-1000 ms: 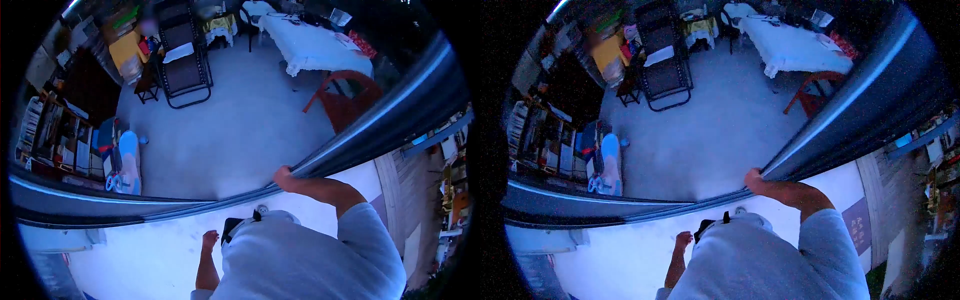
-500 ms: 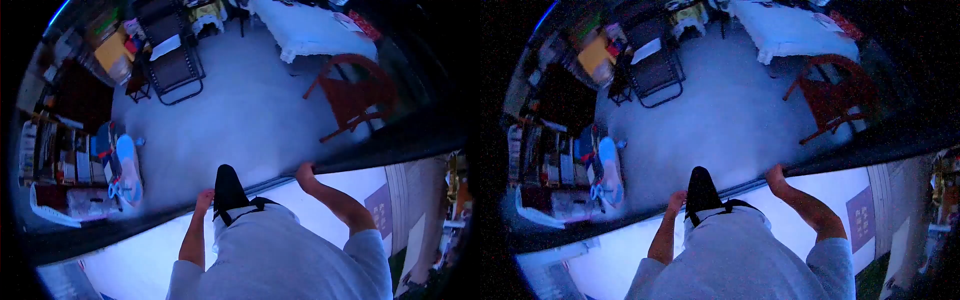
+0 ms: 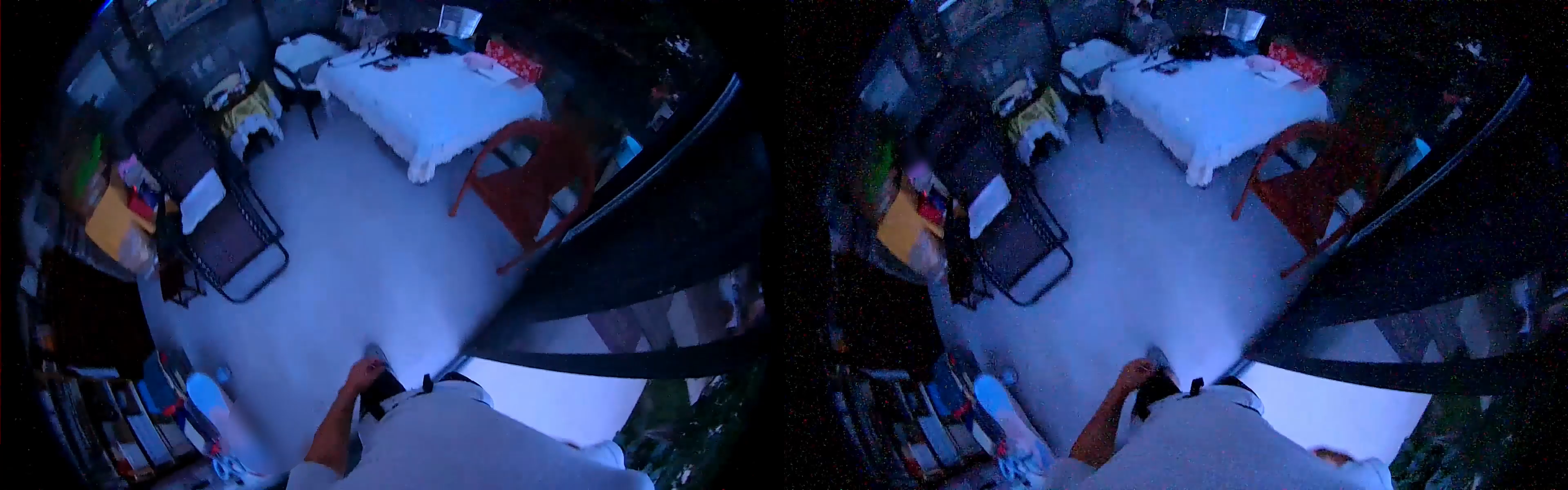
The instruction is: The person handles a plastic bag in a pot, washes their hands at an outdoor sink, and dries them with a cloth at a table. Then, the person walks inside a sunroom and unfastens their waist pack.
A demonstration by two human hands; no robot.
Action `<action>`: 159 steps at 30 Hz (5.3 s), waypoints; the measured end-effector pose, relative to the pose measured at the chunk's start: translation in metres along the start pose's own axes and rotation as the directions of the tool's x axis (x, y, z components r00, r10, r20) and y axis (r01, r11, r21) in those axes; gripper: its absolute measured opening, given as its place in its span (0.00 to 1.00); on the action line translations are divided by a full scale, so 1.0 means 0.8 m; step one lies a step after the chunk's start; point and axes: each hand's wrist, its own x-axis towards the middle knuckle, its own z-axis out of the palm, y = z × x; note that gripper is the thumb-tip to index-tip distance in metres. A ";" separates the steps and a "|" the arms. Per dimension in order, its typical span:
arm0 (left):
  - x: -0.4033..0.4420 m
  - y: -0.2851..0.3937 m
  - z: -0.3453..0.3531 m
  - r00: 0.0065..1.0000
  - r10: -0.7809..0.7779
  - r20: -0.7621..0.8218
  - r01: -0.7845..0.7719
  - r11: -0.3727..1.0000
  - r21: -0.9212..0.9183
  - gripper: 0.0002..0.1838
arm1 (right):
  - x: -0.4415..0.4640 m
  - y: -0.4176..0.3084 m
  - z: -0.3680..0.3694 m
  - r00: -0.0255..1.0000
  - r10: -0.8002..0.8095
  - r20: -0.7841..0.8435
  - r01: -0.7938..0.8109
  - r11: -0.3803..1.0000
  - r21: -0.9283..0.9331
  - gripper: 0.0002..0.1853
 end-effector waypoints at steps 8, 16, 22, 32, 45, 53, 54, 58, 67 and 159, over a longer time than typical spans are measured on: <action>0.080 0.268 -0.089 0.676 0.335 0.656 -0.285 0.940 -0.187 0.17 | 0.056 -0.155 0.022 0.984 0.152 -0.089 -0.139 0.981 0.134 0.13; 0.193 0.277 -0.140 0.415 0.298 0.860 -0.443 0.891 -0.096 0.13 | 0.118 -0.234 -0.002 0.981 0.158 -0.109 -0.130 0.965 0.228 0.13; 0.302 0.308 -0.227 0.579 0.235 0.781 -0.366 0.931 -0.009 0.09 | 0.180 -0.288 -0.059 0.980 0.185 -0.079 -0.154 0.942 0.299 0.13; 0.484 0.411 -0.314 0.478 -0.051 0.877 -0.463 0.834 0.301 0.11 | 0.232 -0.395 -0.199 0.968 0.241 -0.066 -0.193 0.891 0.411 0.12; 0.571 0.431 -0.427 0.563 -0.056 0.824 -0.304 0.914 0.270 0.09 | 0.294 -0.539 -0.265 0.943 0.275 -0.188 -0.151 0.856 0.494 0.11; 0.658 0.449 -0.571 0.669 -0.060 0.741 -0.388 0.822 0.417 0.07 | 0.346 -0.703 -0.357 0.732 0.434 -0.525 -0.230 0.883 0.409 0.11; 0.671 0.466 -0.595 0.666 -0.033 0.745 -0.398 0.829 0.393 0.07 | 0.338 -0.746 -0.379 0.686 0.468 -0.557 -0.198 0.857 0.476 0.11; 0.731 0.455 -0.680 0.607 -0.140 0.783 -0.382 0.812 0.441 0.06 | 0.299 -0.885 -0.474 0.685 0.564 -0.462 0.234 0.430 0.872 0.10; 0.780 0.487 -0.790 0.444 -0.240 0.863 -0.440 0.781 0.443 0.10 | 0.354 -1.016 -0.666 0.766 0.215 -0.605 0.258 0.759 0.597 0.11; 0.871 0.539 -0.253 -0.047 -0.026 0.999 -0.812 0.583 -0.023 0.10 | 0.362 -0.891 -0.516 0.147 0.150 -0.978 0.362 0.912 0.194 0.05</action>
